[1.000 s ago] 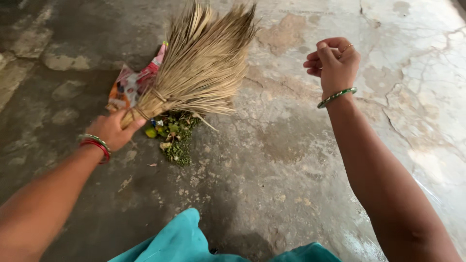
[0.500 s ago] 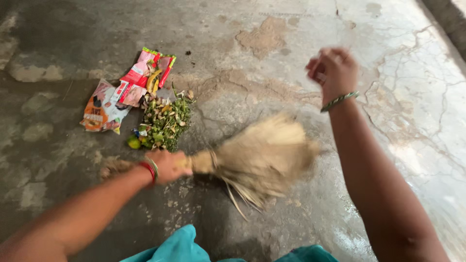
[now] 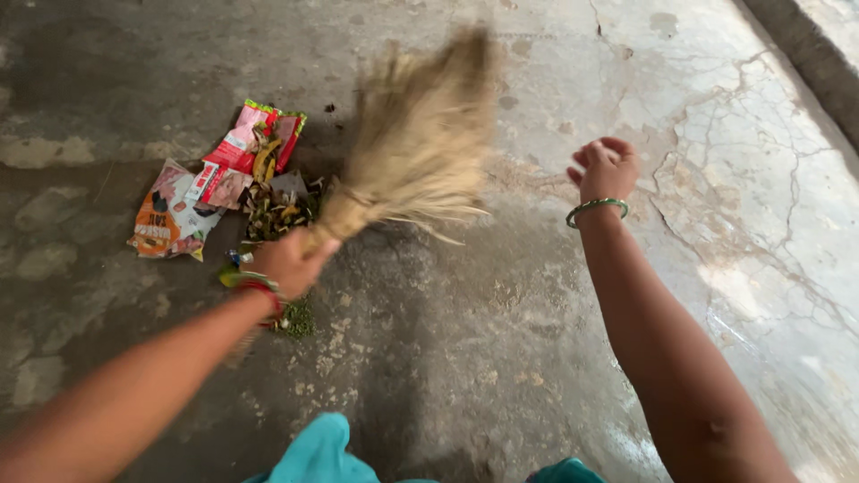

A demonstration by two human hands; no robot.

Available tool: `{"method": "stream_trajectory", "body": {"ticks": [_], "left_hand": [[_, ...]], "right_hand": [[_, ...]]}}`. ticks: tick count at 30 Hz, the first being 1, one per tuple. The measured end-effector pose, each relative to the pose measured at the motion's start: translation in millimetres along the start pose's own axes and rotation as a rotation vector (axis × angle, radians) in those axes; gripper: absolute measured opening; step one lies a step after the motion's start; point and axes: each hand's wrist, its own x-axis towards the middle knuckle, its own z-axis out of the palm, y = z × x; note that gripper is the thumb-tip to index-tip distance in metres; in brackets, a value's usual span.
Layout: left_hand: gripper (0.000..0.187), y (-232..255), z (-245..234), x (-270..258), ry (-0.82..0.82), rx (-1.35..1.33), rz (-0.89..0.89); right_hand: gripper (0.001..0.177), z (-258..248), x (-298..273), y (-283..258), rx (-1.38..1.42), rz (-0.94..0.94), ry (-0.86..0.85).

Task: The person sweeps debris and wrappers into a pile using a straw broom and then picks them up by hand, placing them into a small cardboard box.

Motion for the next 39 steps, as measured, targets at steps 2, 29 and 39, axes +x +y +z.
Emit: {"method": "stream_trajectory", "body": {"ticks": [2,29,39], "left_hand": [[0.068,28,14,1,-0.072,-0.022,0.063],[0.071,-144,-115,-67,-0.033,0.157,-0.067],[0.076,-180,-105,-82,-0.380,0.675,-0.215]], "right_hand": [[0.026,4,3,5,-0.040,-0.347,0.131],[0.019,51,-16,41,-0.168,-0.178,-0.131],[0.013,189,-144,62,0.060,0.149,-0.610]]}}
